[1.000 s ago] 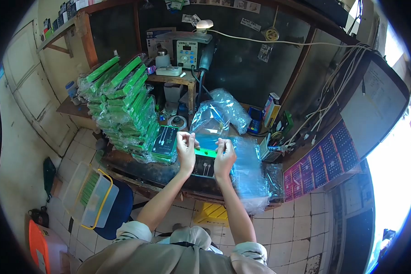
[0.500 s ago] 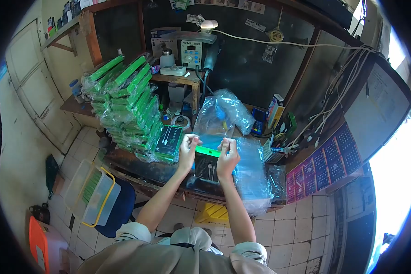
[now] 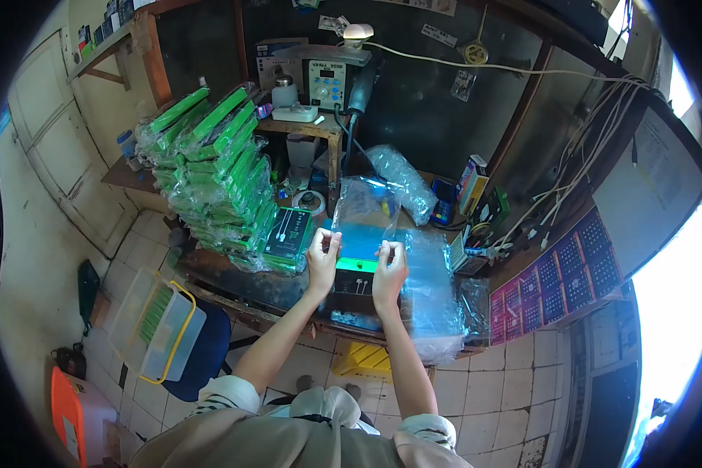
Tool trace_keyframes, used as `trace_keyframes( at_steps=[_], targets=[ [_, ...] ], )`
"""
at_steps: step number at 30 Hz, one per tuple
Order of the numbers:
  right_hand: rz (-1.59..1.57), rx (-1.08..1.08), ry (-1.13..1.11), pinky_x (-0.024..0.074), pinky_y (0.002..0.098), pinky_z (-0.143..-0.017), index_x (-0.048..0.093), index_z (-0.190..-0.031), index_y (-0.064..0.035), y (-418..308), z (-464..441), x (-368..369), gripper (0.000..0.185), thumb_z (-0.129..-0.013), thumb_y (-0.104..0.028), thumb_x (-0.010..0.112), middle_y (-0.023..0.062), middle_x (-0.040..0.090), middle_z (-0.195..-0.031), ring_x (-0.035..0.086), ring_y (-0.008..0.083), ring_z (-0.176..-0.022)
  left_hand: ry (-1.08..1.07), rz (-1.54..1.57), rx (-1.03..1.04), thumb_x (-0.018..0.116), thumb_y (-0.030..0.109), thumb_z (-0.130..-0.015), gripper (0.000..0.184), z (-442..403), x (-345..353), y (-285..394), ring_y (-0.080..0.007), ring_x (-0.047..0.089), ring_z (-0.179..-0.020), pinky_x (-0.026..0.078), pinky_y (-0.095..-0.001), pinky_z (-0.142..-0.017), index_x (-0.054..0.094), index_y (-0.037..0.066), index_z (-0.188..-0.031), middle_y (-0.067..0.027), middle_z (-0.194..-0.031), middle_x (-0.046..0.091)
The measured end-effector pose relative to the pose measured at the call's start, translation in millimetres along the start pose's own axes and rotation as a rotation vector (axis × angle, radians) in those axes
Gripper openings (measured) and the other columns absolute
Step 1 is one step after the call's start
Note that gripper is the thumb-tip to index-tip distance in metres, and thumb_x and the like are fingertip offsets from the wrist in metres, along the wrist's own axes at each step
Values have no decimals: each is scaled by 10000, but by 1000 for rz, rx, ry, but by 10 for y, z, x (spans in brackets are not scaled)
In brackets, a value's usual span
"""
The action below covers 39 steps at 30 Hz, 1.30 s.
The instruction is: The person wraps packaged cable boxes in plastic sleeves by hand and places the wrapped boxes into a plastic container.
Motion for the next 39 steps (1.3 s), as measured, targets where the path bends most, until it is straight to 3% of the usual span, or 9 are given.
trace_keyframes(
  at_steps=[6,9,14,22,24,25,27,31,39],
  targets=[
    [43,190,-216,389,278,-472,495,-741,-22,80,-87,-39,185,-844,-162,558,51,548,-537,508,115,-474,-16,26,-129,590,182,-839,188,-72,-42,-48,-123,521,-532,426,-271,-529,486,30,-797,-29,-610,530],
    [52,209,-233,395,267,-465,500,-732,-24,218,-127,-16,189,-819,-166,588,59,572,-540,544,114,-479,147,-43,69,638,111,-779,202,-34,-150,92,-162,526,-815,432,-275,-667,504,30,-905,-94,-908,513],
    [-3,295,-263,433,277,-490,462,-857,-38,377,-134,-17,168,-763,-71,598,87,589,-572,582,142,-516,-604,-417,611,745,269,-621,506,-1,-237,355,-180,501,-1047,228,-438,-997,546,144,-1070,-10,-1004,582],
    [221,350,-283,450,341,-648,445,-975,-37,335,-181,-149,274,-756,-86,604,110,596,-731,594,203,-714,-668,-344,486,748,211,-623,495,6,-217,-41,-225,528,-993,337,-384,-939,537,123,-1063,-37,-1016,585],
    [397,-230,-46,389,366,-839,470,-1057,-50,181,-226,-242,350,-752,-127,625,112,581,-904,530,238,-952,-663,-348,441,754,212,-615,500,30,-231,-136,-240,525,-993,349,-383,-930,540,119,-1058,-40,-1019,584],
    [401,-229,-42,389,366,-839,470,-1057,-50,61,-240,-277,350,-752,-127,625,112,581,-904,530,238,-952,-661,-353,396,759,213,-607,506,44,-234,-207,-256,521,-992,360,-382,-921,542,115,-1053,-42,-1021,583],
    [14,-179,-553,307,365,-942,492,-1111,-74,-180,-183,-237,403,-747,-157,644,106,560,-1006,448,255,-1075,-638,-392,428,770,247,-599,512,99,-230,-350,-288,533,-967,411,-374,-863,548,94,-1034,-65,-1006,588],
    [-237,145,-777,366,328,-907,509,-1106,-73,68,-79,-176,449,-714,-174,702,94,577,-1035,516,204,-1029,-528,-389,335,775,304,-605,524,113,-244,-526,-315,577,-879,470,-367,-735,545,51,-1004,-132,-941,606],
    [-246,181,-584,423,267,-783,515,-1052,-22,357,108,-115,403,-738,-199,696,76,599,-943,551,131,-880,-478,44,-116,738,195,-692,458,-113,-255,-201,-137,577,-894,447,-290,-802,550,-14,-1054,-103,-969,630]
  ],
)
Point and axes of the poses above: each hand's wrist, its own z-axis away from the middle knuckle, its own x-axis out of the palm, y = z × x, the point moved 3 cm from there along -z, towards the middle knuckle
